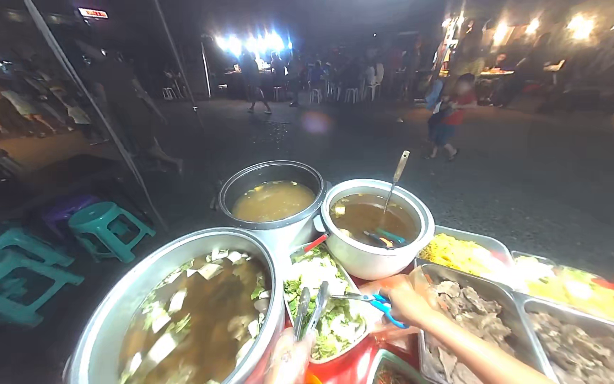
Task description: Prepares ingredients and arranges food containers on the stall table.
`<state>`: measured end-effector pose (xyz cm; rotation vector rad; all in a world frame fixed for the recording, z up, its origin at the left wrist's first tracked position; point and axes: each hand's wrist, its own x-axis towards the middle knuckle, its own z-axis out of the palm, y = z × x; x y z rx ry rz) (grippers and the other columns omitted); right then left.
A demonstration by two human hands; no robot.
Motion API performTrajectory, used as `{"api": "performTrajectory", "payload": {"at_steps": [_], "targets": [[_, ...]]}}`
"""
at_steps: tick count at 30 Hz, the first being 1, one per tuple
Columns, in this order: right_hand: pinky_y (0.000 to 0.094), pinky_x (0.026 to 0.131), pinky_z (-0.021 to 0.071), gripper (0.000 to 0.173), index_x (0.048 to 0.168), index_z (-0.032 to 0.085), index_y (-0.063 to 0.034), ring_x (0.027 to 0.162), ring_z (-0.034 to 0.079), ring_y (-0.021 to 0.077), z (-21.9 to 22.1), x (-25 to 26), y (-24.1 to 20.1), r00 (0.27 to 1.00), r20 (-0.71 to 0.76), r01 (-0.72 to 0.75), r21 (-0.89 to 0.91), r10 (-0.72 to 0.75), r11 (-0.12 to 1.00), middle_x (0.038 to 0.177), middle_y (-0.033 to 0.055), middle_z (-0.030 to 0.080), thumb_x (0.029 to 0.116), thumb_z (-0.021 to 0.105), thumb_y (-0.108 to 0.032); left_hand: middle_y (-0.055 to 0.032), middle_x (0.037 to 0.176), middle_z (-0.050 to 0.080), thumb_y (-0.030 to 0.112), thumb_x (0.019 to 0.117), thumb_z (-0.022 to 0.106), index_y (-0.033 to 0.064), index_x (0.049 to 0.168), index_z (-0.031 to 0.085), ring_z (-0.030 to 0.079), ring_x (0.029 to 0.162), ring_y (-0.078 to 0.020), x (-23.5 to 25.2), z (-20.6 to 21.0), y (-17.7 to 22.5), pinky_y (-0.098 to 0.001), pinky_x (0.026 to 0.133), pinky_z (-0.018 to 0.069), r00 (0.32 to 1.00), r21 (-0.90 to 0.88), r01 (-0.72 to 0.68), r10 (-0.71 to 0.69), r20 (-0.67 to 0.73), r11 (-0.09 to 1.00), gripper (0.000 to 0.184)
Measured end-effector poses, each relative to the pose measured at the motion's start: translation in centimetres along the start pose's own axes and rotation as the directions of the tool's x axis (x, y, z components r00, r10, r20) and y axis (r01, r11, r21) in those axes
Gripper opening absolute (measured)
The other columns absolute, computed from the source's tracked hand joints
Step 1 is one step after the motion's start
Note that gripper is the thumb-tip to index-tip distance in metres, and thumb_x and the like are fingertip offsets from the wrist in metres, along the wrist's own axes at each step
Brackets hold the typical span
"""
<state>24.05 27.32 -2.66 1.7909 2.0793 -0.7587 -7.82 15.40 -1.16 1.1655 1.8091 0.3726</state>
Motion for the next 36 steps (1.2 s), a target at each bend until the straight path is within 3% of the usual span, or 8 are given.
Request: {"api": "performTrajectory", "payload": {"at_steps": [5, 14, 16, 20, 22, 26, 32, 36], "targets": [[0.0669, 0.099, 0.0472, 0.06, 0.132, 0.064, -0.0093, 0.115, 0.063, 0.0445, -1.2, 0.2, 1.8, 0.994, 0.035, 0.105, 0.002, -0.105, 0.994, 0.12, 0.0239, 0.068, 0.0839, 0.083, -0.039, -0.0023, 0.068, 0.058, 0.038, 0.1044, 0.058, 0.0054, 0.108, 0.066, 0.049, 0.05, -0.0108, 2.1, 0.8, -0.8, -0.0279, 0.047, 0.0436, 0.981, -0.38, 0.033, 0.044, 0.19, 0.925, 0.034], [0.0599, 0.103, 0.0459, 0.065, 0.144, 0.047, 0.0006, 0.119, 0.061, 0.0406, 1.0, -2.5, 1.2, 0.967, 0.253, -0.041, 0.304, -0.039, 0.952, 0.128, 0.0279, 0.061, 0.0931, 0.074, -0.031, 0.0001, 0.066, 0.054, 0.026, 0.1067, 0.053, 0.006, 0.103, 0.062, 0.046, 0.045, -0.0071, 1.7, 2.5, -1.6, -0.0217, 0.039, 0.0388, 0.983, -0.684, 0.125, 0.001, 0.181, 0.719, 0.022], [0.0512, 0.095, 0.0492, 0.066, 0.139, 0.051, -0.0005, 0.107, 0.062, 0.031, 3.0, -3.2, 0.7, 0.955, 0.291, -0.084, 0.454, -0.059, 0.887, 0.12, 0.0217, 0.063, 0.0925, 0.075, -0.04, 0.0003, 0.069, 0.055, 0.027, 0.1081, 0.05, 0.0058, 0.109, 0.061, 0.046, 0.046, -0.0062, 1.5, 2.9, -1.6, -0.0204, 0.039, 0.0394, 0.98, -0.763, 0.172, -0.03, 0.196, 0.623, 0.024], [0.026, 0.049, 0.0444, 0.044, 0.118, 0.06, -0.0177, 0.057, 0.051, 0.0076, 7.6, -4.5, -0.9, 0.909, 0.337, -0.179, 0.849, -0.248, 0.496, 0.079, -0.0028, 0.057, 0.0986, 0.058, -0.057, -0.0005, 0.073, 0.058, 0.03, 0.1107, 0.041, 0.0064, 0.114, 0.058, 0.048, 0.043, -0.0048, 1.0, 3.5, -1.7, -0.0178, 0.036, 0.0415, 0.941, -0.883, 0.304, 0.03, 0.336, 0.358, 0.029], [0.0282, 0.052, 0.051, 0.051, 0.124, 0.06, -0.0176, 0.061, 0.058, 0.0112, 8.9, -4.7, -2.3, 0.852, 0.364, -0.292, 0.927, -0.376, 0.235, 0.085, 0.0004, 0.063, 0.1017, 0.048, -0.062, -0.002, 0.074, 0.059, 0.031, 0.1111, 0.038, 0.0057, 0.115, 0.057, 0.049, 0.042, -0.0055, 0.4, 3.8, -1.6, -0.0183, 0.035, 0.0423, 0.923, -0.9, 0.349, 0.069, 0.378, 0.263, 0.031], [0.0344, 0.057, 0.0568, 0.062, 0.127, 0.059, -0.0167, 0.066, 0.064, 0.0159, 9.1, -3.4, -4.7, 0.801, 0.383, -0.441, 0.897, -0.459, -0.02, 0.086, 0.0035, 0.064, 0.0993, 0.043, -0.07, -0.0023, 0.073, 0.059, 0.031, 0.1112, 0.036, 0.0062, 0.114, 0.056, 0.048, 0.041, -0.0058, -0.7, 4.5, -1.6, -0.0188, 0.034, 0.0419, 0.911, -0.895, 0.376, 0.082, 0.404, 0.241, 0.032], [0.0262, 0.049, 0.0517, 0.046, 0.118, 0.06, -0.0179, 0.055, 0.057, 0.0099, 8.9, -2.0, -5.8, 0.841, 0.42, -0.417, 0.905, -0.342, 0.086, 0.073, -0.0013, 0.057, 0.0984, 0.059, -0.06, -0.0026, 0.076, 0.059, 0.031, 0.1109, 0.039, 0.0063, 0.115, 0.057, 0.049, 0.043, -0.0061, -1.0, 4.7, -3.2, -0.0185, 0.035, 0.0421, 0.921, -0.898, 0.364, 0.046, 0.386, 0.246, 0.03], [0.0224, 0.041, 0.0445, 0.032, 0.097, 0.06, -0.0136, 0.045, 0.05, 0.0073, 10.2, -2.8, -6.2, 0.92, 0.363, -0.342, 0.928, -0.151, 0.144, 0.062, -0.0027, 0.053, 0.0956, 0.072, -0.043, -0.003, 0.075, 0.059, 0.031, 0.1101, 0.043, 0.0053, 0.116, 0.06, 0.046, 0.043, -0.0066, -1.0, 4.9, -3.5, -0.0192, 0.036, 0.0388, 0.941, -0.865, 0.32, -0.026, 0.336, 0.386, 0.031]]}}
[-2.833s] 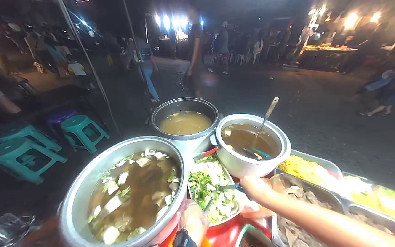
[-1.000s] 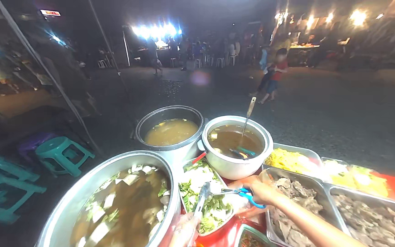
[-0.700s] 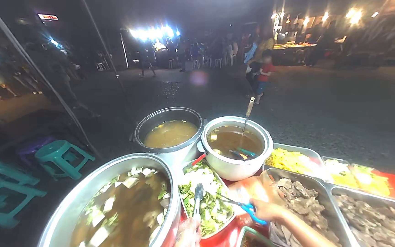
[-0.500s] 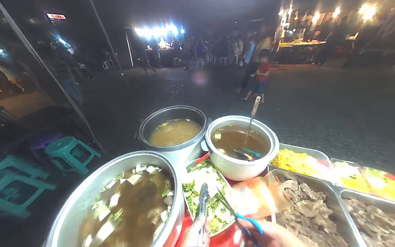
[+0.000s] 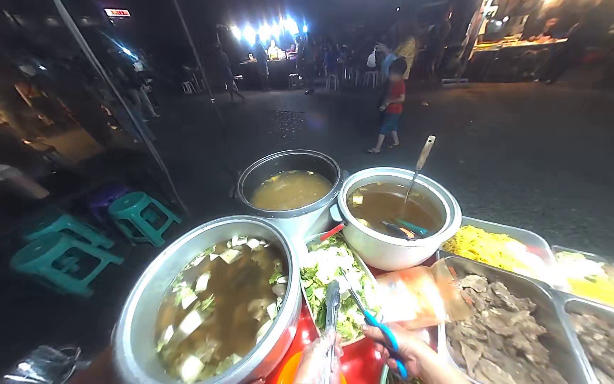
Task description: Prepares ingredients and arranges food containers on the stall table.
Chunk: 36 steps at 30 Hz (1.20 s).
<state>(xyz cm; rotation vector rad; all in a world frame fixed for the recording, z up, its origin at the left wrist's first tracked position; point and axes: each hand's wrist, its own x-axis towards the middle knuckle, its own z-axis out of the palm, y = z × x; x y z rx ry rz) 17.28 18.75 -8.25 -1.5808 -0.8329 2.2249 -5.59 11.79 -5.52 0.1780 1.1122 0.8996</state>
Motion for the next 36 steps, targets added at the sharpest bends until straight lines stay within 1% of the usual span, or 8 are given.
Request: {"api": "performTrajectory", "payload": {"at_steps": [6, 11, 16, 21, 24, 26, 29, 36], "targets": [[0.0229, 0.042, 0.0465, 0.031, 0.105, 0.06, -0.0118, 0.047, 0.054, 0.0079, 0.4, -0.8, 2.1, 0.999, -0.029, 0.044, -0.032, -0.045, 0.999, 0.065, -0.0017, 0.058, 0.0965, 0.072, -0.039, -0.0032, 0.073, 0.058, 0.032, 0.1097, 0.046, 0.0046, 0.111, 0.061, 0.046, 0.043, -0.0074, 0.5, 0.6, -0.4, -0.0198, 0.037, 0.0387, 0.999, 0.087, -0.03, 0.033, -0.04, 0.996, 0.031], [0.0324, 0.056, 0.0521, 0.064, 0.13, 0.058, -0.0182, 0.068, 0.062, 0.0153, 1.5, -1.8, 2.8, 0.992, 0.087, -0.085, -0.016, 0.087, 0.996, 0.091, 0.0036, 0.066, 0.0958, 0.051, -0.072, -0.0034, 0.072, 0.057, 0.03, 0.1098, 0.046, 0.0041, 0.111, 0.06, 0.046, 0.043, -0.0078, 0.3, 1.4, -0.7, -0.0207, 0.036, 0.0399, 0.997, 0.064, -0.047, 0.051, -0.063, 0.997, 0.03], [0.0305, 0.052, 0.0505, 0.06, 0.125, 0.061, -0.0155, 0.059, 0.057, 0.0132, 2.8, -0.6, 0.9, 0.998, 0.036, -0.05, 0.094, 0.047, 0.994, 0.08, 0.0015, 0.061, 0.0973, 0.053, -0.068, -0.0016, 0.071, 0.057, 0.031, 0.11, 0.045, 0.0051, 0.113, 0.061, 0.046, 0.043, -0.0067, -0.4, 2.6, -2.0, -0.0201, 0.038, 0.0397, 0.999, 0.13, -0.031, 0.036, -0.037, 0.991, 0.03], [0.022, 0.038, 0.0426, 0.032, 0.094, 0.06, -0.0099, 0.042, 0.048, 0.0067, 3.0, 0.2, 1.2, 0.994, -0.097, 0.068, 0.191, -0.051, 0.979, 0.059, -0.0022, 0.052, 0.0989, 0.068, -0.041, -0.002, 0.069, 0.056, 0.031, 0.1099, 0.046, 0.0039, 0.107, 0.061, 0.047, 0.045, -0.0088, -1.2, 2.6, -1.5, -0.0234, 0.04, 0.0416, 0.984, 0.256, -0.089, 0.124, -0.126, 0.963, 0.031], [0.0241, 0.041, 0.0469, 0.033, 0.103, 0.06, -0.0096, 0.045, 0.052, 0.0087, 2.1, -0.1, 1.7, 0.991, -0.113, 0.092, 0.213, -0.069, 0.973, 0.063, -0.0006, 0.056, 0.1014, 0.064, -0.042, -0.0067, 0.073, 0.06, 0.042, 0.1036, 0.057, 0.0028, 0.102, 0.066, 0.055, 0.056, -0.0169, -1.4, 1.1, -0.6, -0.0349, 0.052, 0.0491, 0.942, 0.669, -0.092, 0.282, -0.18, 0.738, 0.04], [0.0275, 0.046, 0.0503, 0.043, 0.109, 0.059, -0.0123, 0.05, 0.056, 0.0114, 1.1, -0.8, 1.9, 1.0, -0.026, 0.015, 0.188, -0.01, 0.982, 0.068, 0.0006, 0.058, 0.1016, 0.057, -0.055, -0.0163, 0.095, 0.071, 0.055, 0.0954, 0.062, 0.0012, 0.112, 0.07, 0.07, 0.087, -0.0295, -2.1, 0.8, 0.6, -0.0509, 0.081, 0.0561, 0.921, 0.912, 0.029, 0.344, -0.184, 0.41, 0.058], [0.0342, 0.052, 0.0535, 0.063, 0.113, 0.06, -0.014, 0.058, 0.06, 0.0162, 0.0, -1.9, 1.9, 0.984, 0.106, -0.158, 0.164, 0.142, 0.974, 0.074, 0.0032, 0.061, 0.0942, 0.052, -0.073, -0.0205, 0.116, 0.07, 0.061, 0.0879, 0.066, -0.0022, 0.124, 0.065, 0.067, 0.113, -0.0356, -2.8, 1.9, 1.6, -0.0555, 0.098, 0.0521, 0.91, 0.979, 0.189, 0.362, -0.204, 0.077, 0.072], [0.0329, 0.053, 0.0533, 0.074, 0.117, 0.061, -0.0115, 0.057, 0.059, 0.0154, -1.2, -0.1, -1.0, 0.949, 0.087, -0.304, -0.008, 0.303, 0.953, 0.073, 0.0034, 0.059, 0.0879, 0.056, -0.079, -0.0183, 0.123, 0.069, 0.053, 0.0909, 0.064, 0.0007, 0.12, 0.069, 0.065, 0.118, -0.0325, -0.8, 3.6, 3.0, -0.052, 0.1, 0.0521, 0.909, 0.958, 0.275, 0.347, -0.232, -0.082, 0.06]]}}
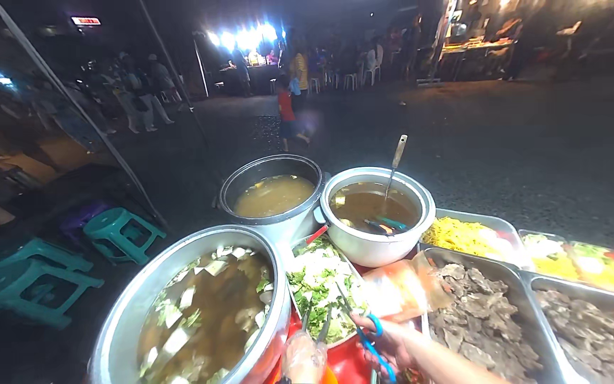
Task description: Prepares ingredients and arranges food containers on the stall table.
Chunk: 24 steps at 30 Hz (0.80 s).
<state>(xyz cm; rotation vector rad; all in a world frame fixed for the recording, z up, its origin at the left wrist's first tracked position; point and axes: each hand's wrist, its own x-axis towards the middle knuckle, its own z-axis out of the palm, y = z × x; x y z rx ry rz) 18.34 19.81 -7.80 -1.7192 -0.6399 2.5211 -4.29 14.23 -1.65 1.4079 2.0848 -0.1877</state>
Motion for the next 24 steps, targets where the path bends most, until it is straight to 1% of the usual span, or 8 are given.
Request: {"api": "performTrajectory", "payload": {"at_steps": [4, 7, 10, 16, 18, 20, 22, 24], "targets": [[0.0303, 0.051, 0.0495, 0.072, 0.115, 0.059, -0.0084, 0.053, 0.053, 0.0126, 0.4, 2.2, -3.4, 0.995, -0.086, 0.036, -0.147, -0.049, 0.988, 0.072, 0.0021, 0.056, 0.0891, 0.059, -0.075, -0.0169, 0.123, 0.07, 0.047, 0.0952, 0.06, 0.0038, 0.119, 0.07, 0.065, 0.119, -0.0321, 0.5, 0.0, 0.1, -0.0527, 0.1, 0.0517, 1.0, 0.022, -0.024, 0.025, -0.015, 0.999, 0.05], [0.0253, 0.045, 0.0462, 0.051, 0.102, 0.06, -0.0091, 0.046, 0.049, 0.0087, 1.0, 2.8, -4.4, 0.979, -0.166, 0.087, -0.193, -0.12, 0.977, 0.064, -0.0011, 0.053, 0.0942, 0.066, -0.059, -0.0176, 0.122, 0.07, 0.045, 0.0969, 0.059, 0.0034, 0.119, 0.069, 0.066, 0.118, -0.0324, 0.7, 0.1, -0.3, -0.0529, 0.1, 0.0515, 0.998, 0.008, -0.06, 0.06, -0.03, 0.998, 0.048], [0.0231, 0.044, 0.0429, 0.04, 0.096, 0.059, -0.0108, 0.045, 0.046, 0.007, 1.1, 3.2, -3.4, 0.967, -0.205, 0.116, -0.182, -0.153, 0.976, 0.062, -0.0032, 0.05, 0.0957, 0.07, -0.049, -0.0183, 0.122, 0.07, 0.044, 0.0974, 0.058, 0.003, 0.122, 0.069, 0.066, 0.118, -0.0331, 0.6, -0.1, -1.0, -0.0532, 0.101, 0.0514, 0.996, -0.002, -0.086, 0.086, -0.021, 0.996, 0.049], [0.0203, 0.04, 0.0418, 0.03, 0.09, 0.059, -0.0131, 0.041, 0.045, 0.0051, 0.1, 2.5, -1.4, 0.986, -0.059, 0.158, -0.005, -0.158, 0.988, 0.057, -0.0041, 0.048, 0.0967, 0.07, -0.04, -0.0197, 0.119, 0.07, 0.046, 0.0995, 0.056, 0.0024, 0.125, 0.066, 0.066, 0.116, -0.0351, -0.6, -0.1, -1.7, -0.0546, 0.1, 0.0514, 0.991, -0.031, -0.134, 0.133, -0.032, 0.99, 0.052], [0.0221, 0.043, 0.0468, 0.032, 0.097, 0.06, -0.0135, 0.045, 0.05, 0.0063, 0.0, 2.8, -1.0, 0.983, 0.038, 0.176, 0.054, -0.178, 0.983, 0.062, -0.0028, 0.053, 0.0987, 0.066, -0.045, -0.0196, 0.116, 0.071, 0.047, 0.0996, 0.055, 0.0027, 0.124, 0.067, 0.067, 0.114, -0.0351, -0.7, -0.2, -2.2, -0.0549, 0.099, 0.0517, 0.986, -0.036, -0.16, 0.157, -0.063, 0.986, 0.052], [0.0272, 0.05, 0.052, 0.047, 0.113, 0.061, -0.0135, 0.052, 0.056, 0.0104, 0.3, 2.7, -1.3, 0.983, 0.074, 0.161, 0.079, -0.167, 0.984, 0.071, -0.0001, 0.059, 0.0972, 0.062, -0.058, -0.0198, 0.112, 0.072, 0.047, 0.0996, 0.054, 0.0025, 0.122, 0.068, 0.068, 0.111, -0.0355, -0.6, -0.3, -2.7, -0.0551, 0.097, 0.0524, 0.978, -0.038, -0.191, 0.187, -0.095, 0.981, 0.052], [0.032, 0.054, 0.054, 0.067, 0.126, 0.058, -0.0121, 0.059, 0.061, 0.0154, 0.8, 2.7, -2.3, 0.988, 0.06, 0.133, 0.109, -0.14, 0.985, 0.082, 0.005, 0.064, 0.0923, 0.059, -0.07, -0.0194, 0.11, 0.073, 0.048, 0.099, 0.055, 0.0032, 0.12, 0.069, 0.069, 0.11, -0.0353, -0.8, -0.6, -3.1, -0.0552, 0.097, 0.0529, 0.974, -0.039, -0.213, 0.209, -0.091, 0.976, 0.052], [0.0326, 0.053, 0.0537, 0.073, 0.13, 0.056, -0.012, 0.06, 0.061, 0.0161, 0.8, 2.8, -3.2, 0.993, 0.026, 0.114, 0.105, -0.117, 0.988, 0.086, 0.0063, 0.065, 0.0903, 0.06, -0.073, -0.0194, 0.111, 0.072, 0.049, 0.0993, 0.054, 0.0031, 0.121, 0.069, 0.068, 0.111, -0.0349, -1.1, -0.6, -3.1, -0.0546, 0.098, 0.0523, 0.975, -0.038, -0.216, 0.214, -0.063, 0.976, 0.053]]}}
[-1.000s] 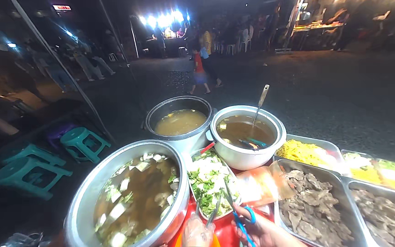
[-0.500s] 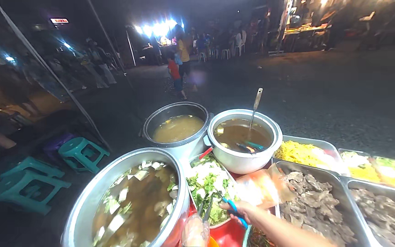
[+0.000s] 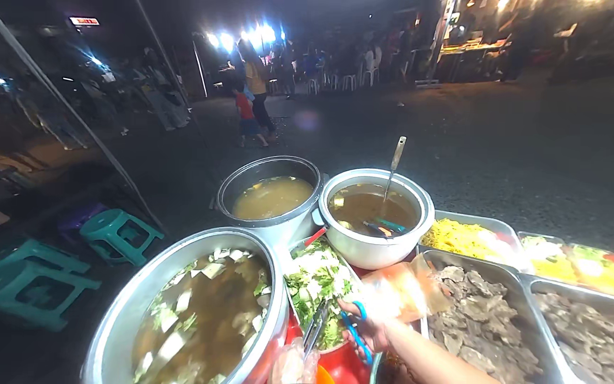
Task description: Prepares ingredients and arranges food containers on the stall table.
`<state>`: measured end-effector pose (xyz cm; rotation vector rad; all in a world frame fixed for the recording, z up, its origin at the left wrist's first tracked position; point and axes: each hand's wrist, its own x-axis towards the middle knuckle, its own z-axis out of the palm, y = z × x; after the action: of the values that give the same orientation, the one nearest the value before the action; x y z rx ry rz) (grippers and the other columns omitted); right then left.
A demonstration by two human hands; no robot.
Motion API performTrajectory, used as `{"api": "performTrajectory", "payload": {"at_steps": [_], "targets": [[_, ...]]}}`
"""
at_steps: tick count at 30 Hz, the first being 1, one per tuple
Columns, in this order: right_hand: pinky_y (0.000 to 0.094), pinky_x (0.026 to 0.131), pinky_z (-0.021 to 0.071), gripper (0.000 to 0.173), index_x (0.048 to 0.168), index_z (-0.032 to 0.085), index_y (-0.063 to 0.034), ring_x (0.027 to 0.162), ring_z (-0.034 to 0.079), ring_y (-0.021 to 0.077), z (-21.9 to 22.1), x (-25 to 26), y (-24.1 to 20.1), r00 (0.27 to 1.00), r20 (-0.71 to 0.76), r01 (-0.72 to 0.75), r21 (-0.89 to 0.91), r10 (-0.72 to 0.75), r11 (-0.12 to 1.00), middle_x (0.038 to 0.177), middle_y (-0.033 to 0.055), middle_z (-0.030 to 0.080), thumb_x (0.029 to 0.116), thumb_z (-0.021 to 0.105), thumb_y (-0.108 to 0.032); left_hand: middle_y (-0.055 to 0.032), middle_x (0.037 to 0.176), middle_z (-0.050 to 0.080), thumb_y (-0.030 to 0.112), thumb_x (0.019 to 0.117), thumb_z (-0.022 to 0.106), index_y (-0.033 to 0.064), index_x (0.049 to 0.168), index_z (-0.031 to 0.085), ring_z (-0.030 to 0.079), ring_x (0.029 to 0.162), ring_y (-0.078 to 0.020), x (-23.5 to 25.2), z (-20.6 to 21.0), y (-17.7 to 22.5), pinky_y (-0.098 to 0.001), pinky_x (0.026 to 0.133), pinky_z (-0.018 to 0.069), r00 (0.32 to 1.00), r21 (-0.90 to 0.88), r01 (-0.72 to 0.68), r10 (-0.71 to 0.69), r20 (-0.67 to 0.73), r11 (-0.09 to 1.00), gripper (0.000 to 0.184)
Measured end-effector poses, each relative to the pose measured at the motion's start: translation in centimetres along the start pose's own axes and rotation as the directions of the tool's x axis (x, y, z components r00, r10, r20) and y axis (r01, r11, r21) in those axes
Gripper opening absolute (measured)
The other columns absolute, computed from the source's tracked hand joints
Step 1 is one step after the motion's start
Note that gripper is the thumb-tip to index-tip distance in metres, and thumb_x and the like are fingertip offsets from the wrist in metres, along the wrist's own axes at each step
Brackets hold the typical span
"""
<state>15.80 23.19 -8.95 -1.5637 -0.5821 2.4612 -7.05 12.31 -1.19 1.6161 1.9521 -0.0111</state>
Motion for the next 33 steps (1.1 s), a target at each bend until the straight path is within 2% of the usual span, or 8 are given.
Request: {"api": "performTrajectory", "payload": {"at_steps": [2, 5, 9, 16, 20, 26, 29, 33], "targets": [[0.0293, 0.05, 0.0511, 0.062, 0.123, 0.058, -0.0123, 0.054, 0.057, 0.0124, 0.1, 0.2, -0.2, 0.999, -0.04, 0.012, -0.03, -0.013, 0.999, 0.078, 0.0025, 0.062, 0.0934, 0.062, -0.066, -0.0199, 0.112, 0.072, 0.049, 0.0994, 0.055, 0.0024, 0.121, 0.069, 0.068, 0.11, -0.0354, 0.1, 0.1, -0.2, -0.0551, 0.098, 0.0522, 1.0, 0.001, 0.006, -0.006, 0.011, 1.0, 0.053], [0.0216, 0.039, 0.0429, 0.035, 0.094, 0.059, -0.0131, 0.041, 0.046, 0.0059, 0.2, 0.0, 0.9, 0.993, -0.088, 0.07, -0.039, -0.073, 0.997, 0.059, -0.0039, 0.049, 0.0968, 0.069, -0.046, -0.0202, 0.112, 0.072, 0.05, 0.099, 0.055, 0.0023, 0.121, 0.068, 0.068, 0.11, -0.0357, 0.3, 0.6, -0.9, -0.056, 0.097, 0.0518, 1.0, -0.011, 0.002, -0.002, 0.017, 1.0, 0.055], [0.019, 0.039, 0.0404, 0.03, 0.087, 0.059, -0.0123, 0.042, 0.047, 0.0048, -0.1, -1.6, 2.4, 0.985, -0.133, 0.113, 0.016, -0.11, 0.993, 0.058, -0.0029, 0.051, 0.0934, 0.076, -0.037, -0.0194, 0.11, 0.072, 0.049, 0.0987, 0.055, 0.0038, 0.122, 0.068, 0.068, 0.11, -0.0351, 0.1, 1.5, -1.6, -0.0564, 0.098, 0.0517, 1.0, -0.052, -0.02, 0.02, 0.008, 0.998, 0.053], [0.0192, 0.037, 0.0403, 0.029, 0.089, 0.058, -0.0133, 0.04, 0.047, 0.0048, -1.3, -3.7, 2.9, 0.977, -0.179, 0.117, -0.026, -0.12, 0.993, 0.056, -0.0032, 0.051, 0.0945, 0.075, -0.036, -0.0172, 0.107, 0.073, 0.049, 0.0987, 0.056, 0.0063, 0.122, 0.07, 0.069, 0.106, -0.0332, 0.6, 1.8, -2.8, -0.0576, 0.096, 0.0513, 1.0, -0.171, -0.004, 0.005, 0.006, 0.985, 0.051], [0.023, 0.04, 0.0459, 0.038, 0.091, 0.061, -0.013, 0.043, 0.051, 0.0075, -2.6, -4.4, 3.8, 0.98, -0.146, 0.119, -0.093, -0.132, 0.988, 0.059, -0.002, 0.054, 0.0925, 0.074, -0.048, -0.0202, 0.107, 0.071, 0.059, 0.0928, 0.061, 0.002, 0.121, 0.067, 0.069, 0.102, -0.0361, 0.7, 0.9, -2.7, -0.0593, 0.092, 0.052, 0.996, -0.196, 0.084, -0.075, 0.053, 0.977, 0.064], [0.0192, 0.04, 0.0459, 0.037, 0.098, 0.062, -0.0146, 0.044, 0.049, 0.0048, -2.7, -7.1, 3.1, 0.995, 0.018, 0.102, 0.015, -0.103, 0.995, 0.062, -0.0035, 0.05, 0.0947, 0.069, -0.05, -0.0221, 0.122, 0.068, 0.064, 0.0793, 0.073, -0.0024, 0.13, 0.061, 0.065, 0.116, -0.0367, 2.1, 0.2, 0.6, -0.0562, 0.1, 0.051, 0.998, 0.006, 0.06, -0.06, 0.0, 0.998, 0.084], [0.0185, 0.042, 0.0469, 0.036, 0.101, 0.06, -0.0162, 0.045, 0.05, 0.0039, -4.0, -6.0, 2.7, 0.996, 0.055, 0.076, -0.039, -0.073, 0.996, 0.062, -0.0042, 0.05, 0.0972, 0.066, -0.052, -0.0187, 0.125, 0.067, 0.058, 0.0853, 0.068, -0.0003, 0.128, 0.063, 0.064, 0.12, -0.033, 3.8, 0.9, 2.4, -0.0521, 0.102, 0.0516, 0.995, 0.095, 0.073, -0.078, 0.056, 0.993, 0.072], [0.0256, 0.047, 0.0488, 0.05, 0.118, 0.059, -0.0151, 0.053, 0.055, 0.0093, -4.2, -6.7, 2.1, 0.996, -0.074, 0.016, -0.357, -0.045, 0.934, 0.072, -0.0008, 0.058, 0.0992, 0.055, -0.062, -0.0159, 0.128, 0.068, 0.045, 0.0978, 0.055, 0.0047, 0.126, 0.066, 0.063, 0.123, -0.0311, 4.3, 0.6, 3.0, -0.0513, 0.104, 0.0502, 0.993, 0.111, 0.076, -0.085, 0.077, 0.991, 0.05]]}}
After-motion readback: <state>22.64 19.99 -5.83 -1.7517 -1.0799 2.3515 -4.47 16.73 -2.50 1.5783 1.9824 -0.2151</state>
